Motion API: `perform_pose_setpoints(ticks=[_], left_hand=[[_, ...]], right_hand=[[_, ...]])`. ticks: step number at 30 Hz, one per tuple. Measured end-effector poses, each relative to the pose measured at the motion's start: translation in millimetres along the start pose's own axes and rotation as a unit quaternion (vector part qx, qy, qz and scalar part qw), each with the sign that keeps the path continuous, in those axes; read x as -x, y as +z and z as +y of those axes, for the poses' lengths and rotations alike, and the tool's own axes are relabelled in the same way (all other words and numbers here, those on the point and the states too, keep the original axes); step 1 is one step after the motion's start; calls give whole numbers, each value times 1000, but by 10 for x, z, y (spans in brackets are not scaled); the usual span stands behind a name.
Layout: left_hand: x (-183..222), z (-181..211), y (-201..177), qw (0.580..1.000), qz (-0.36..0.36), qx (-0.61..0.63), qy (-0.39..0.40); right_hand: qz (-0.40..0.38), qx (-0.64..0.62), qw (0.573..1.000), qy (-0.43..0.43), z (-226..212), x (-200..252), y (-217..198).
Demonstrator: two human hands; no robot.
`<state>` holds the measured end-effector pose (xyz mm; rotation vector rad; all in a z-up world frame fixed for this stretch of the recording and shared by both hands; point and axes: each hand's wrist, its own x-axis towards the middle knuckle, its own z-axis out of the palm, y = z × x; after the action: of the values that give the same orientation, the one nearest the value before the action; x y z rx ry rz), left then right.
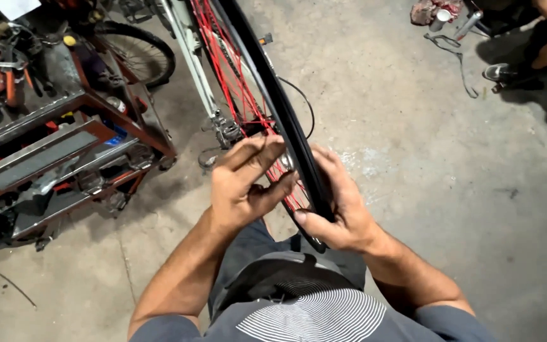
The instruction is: Repairing a bicycle wheel by inspecting the rim and applying rim tape
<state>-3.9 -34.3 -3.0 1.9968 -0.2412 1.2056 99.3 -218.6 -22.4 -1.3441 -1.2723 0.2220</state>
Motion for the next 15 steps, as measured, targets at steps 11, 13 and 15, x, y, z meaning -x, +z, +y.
perform_pose_setpoints(ticks=[11,13,15], left_hand=[[22,-6,43,998,-46,-29,31],[21,10,65,997,-48,-46,44],[44,-23,55,992,-47,-87,83]], right_hand=[[64,53,996,-46,38,17,32],[70,51,995,-47,24,16,43],[52,19,997,-59,59,15,66]])
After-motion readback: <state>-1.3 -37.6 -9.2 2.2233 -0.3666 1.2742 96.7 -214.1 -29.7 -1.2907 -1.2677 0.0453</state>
